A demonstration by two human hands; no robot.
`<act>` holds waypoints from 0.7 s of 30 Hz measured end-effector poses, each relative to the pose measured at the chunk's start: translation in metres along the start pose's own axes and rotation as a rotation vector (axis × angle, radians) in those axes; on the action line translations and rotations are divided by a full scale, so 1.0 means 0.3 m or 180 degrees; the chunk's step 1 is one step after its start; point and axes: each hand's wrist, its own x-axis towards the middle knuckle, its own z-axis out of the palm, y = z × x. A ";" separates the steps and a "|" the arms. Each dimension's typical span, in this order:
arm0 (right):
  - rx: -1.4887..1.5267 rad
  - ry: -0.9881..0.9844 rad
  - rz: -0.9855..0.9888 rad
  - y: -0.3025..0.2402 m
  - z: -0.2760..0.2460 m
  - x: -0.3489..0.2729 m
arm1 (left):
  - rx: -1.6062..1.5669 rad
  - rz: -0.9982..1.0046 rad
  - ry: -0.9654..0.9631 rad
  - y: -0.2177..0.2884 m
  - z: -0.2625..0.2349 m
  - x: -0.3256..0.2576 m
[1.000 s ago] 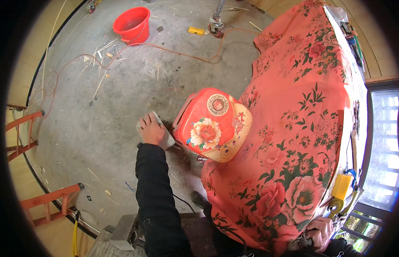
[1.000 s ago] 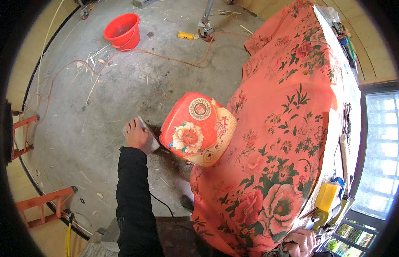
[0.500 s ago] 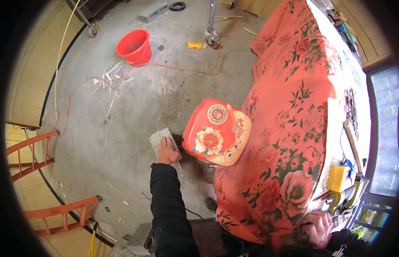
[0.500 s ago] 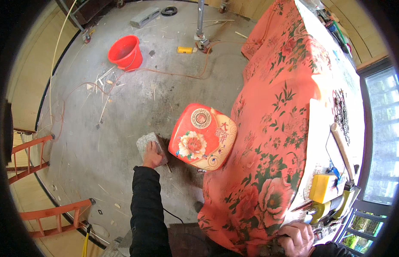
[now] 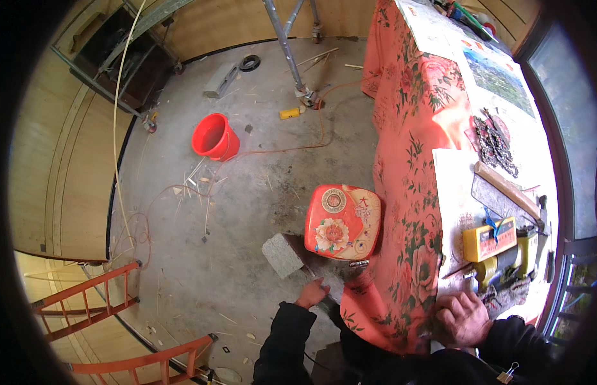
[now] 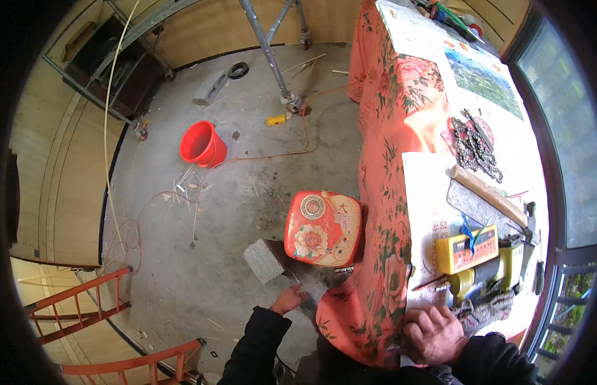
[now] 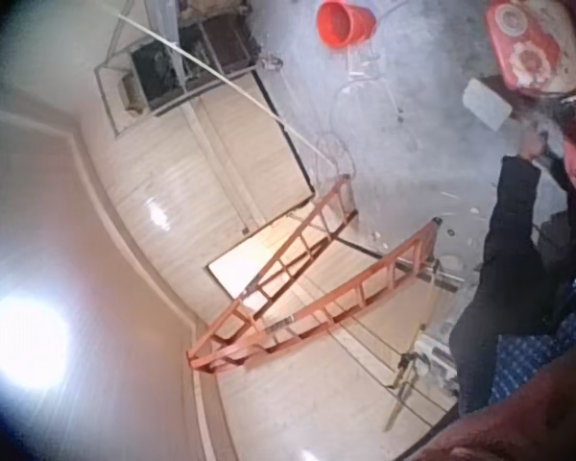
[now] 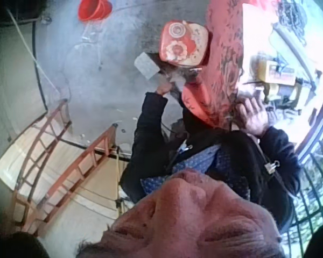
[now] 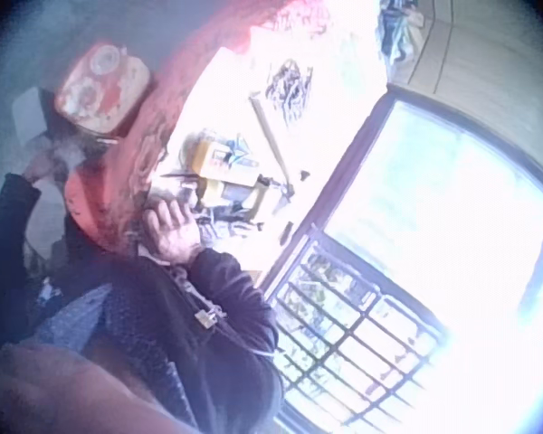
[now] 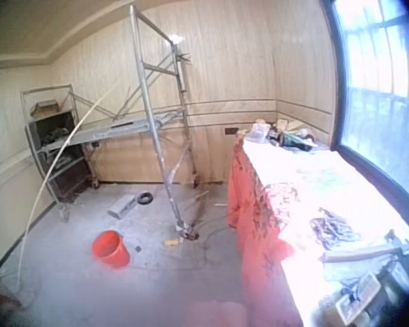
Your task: The person scrubs a window frame with a brush, then wipes it with a cloth. They rinse the cloth in a red bucket and wring it out, then return to wipe the frame again. The person also uses a small tool to scrape the frame while wiping.
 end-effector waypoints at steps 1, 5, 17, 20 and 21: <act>0.0036 0.0046 0.0064 -0.010 -0.001 0.002 | 0.0072 0.0012 -0.0166 0.027 -0.006 0.008; 0.0271 0.0869 0.0251 -0.083 -0.044 -0.012 | 0.0526 0.0789 -0.0267 0.105 -0.039 -0.008; 0.1939 0.5073 0.1792 -0.358 -0.317 -0.003 | 0.0188 0.1212 -0.0019 0.149 -0.264 -0.303; 0.2582 0.4038 0.1722 -0.395 -0.288 0.141 | 0.0504 0.1423 0.0243 0.149 -0.273 -0.359; 0.2774 0.3718 0.1680 -0.406 -0.264 0.205 | 0.0555 0.1328 0.0236 0.152 -0.287 -0.379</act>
